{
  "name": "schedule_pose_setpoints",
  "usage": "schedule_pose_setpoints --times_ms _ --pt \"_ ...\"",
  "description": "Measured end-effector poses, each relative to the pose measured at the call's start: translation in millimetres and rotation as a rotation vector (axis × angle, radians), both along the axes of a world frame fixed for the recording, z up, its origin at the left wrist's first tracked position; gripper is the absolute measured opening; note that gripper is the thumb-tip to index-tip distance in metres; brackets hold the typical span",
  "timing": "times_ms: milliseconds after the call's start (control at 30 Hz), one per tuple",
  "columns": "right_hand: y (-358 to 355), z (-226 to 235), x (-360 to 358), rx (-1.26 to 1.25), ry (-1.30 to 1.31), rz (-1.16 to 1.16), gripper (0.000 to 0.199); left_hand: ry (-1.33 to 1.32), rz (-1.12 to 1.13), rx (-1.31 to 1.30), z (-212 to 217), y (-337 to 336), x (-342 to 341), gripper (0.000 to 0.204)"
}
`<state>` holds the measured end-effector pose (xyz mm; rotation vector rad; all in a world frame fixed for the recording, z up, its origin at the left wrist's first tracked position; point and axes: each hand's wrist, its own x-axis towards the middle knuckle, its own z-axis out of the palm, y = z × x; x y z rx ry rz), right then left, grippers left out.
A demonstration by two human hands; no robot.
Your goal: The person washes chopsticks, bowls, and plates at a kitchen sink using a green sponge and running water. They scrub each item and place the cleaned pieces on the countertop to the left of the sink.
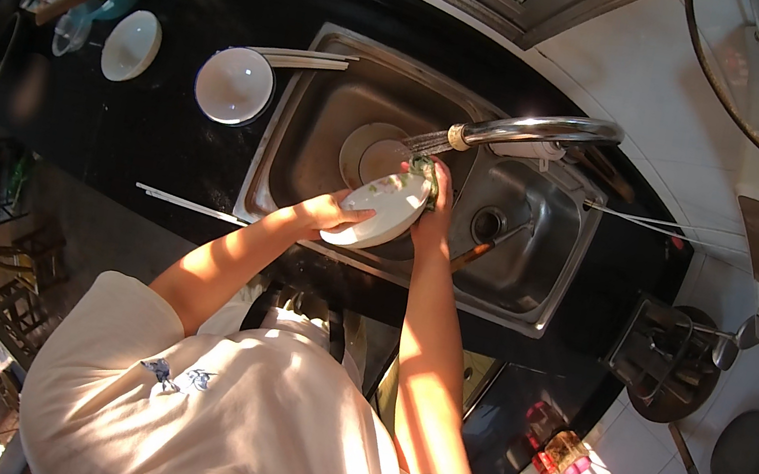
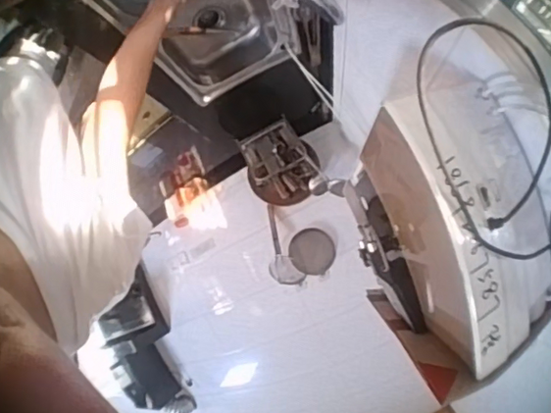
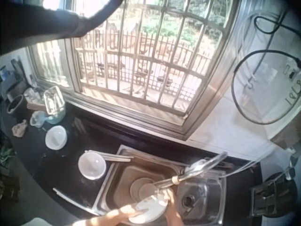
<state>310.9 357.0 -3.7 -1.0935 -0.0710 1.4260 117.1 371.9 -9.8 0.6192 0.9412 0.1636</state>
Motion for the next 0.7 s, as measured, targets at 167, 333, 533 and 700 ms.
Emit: schedule_pose_setpoints --times_ms 167,333,533,700 --pt "-19.4 -70.5 5.0 0.194 0.549 0.150 0.050 -0.506 -0.034 -0.467 -29.1 -4.8 4.4 0.050" --pt "-6.1 -14.4 -29.1 -0.025 0.383 -0.030 0.055 -0.597 0.145 -1.015 -30.5 -0.2 -1.2 0.041" --pt "-0.6 -19.3 -10.2 -0.443 0.145 -0.127 0.051 -0.774 0.342 -0.562 59.1 29.7 -18.8 0.060" --pt "7.3 -34.7 4.6 -0.617 -0.610 -0.052 0.048 -0.042 0.347 0.085 36.7 28.2 -7.9 0.054"
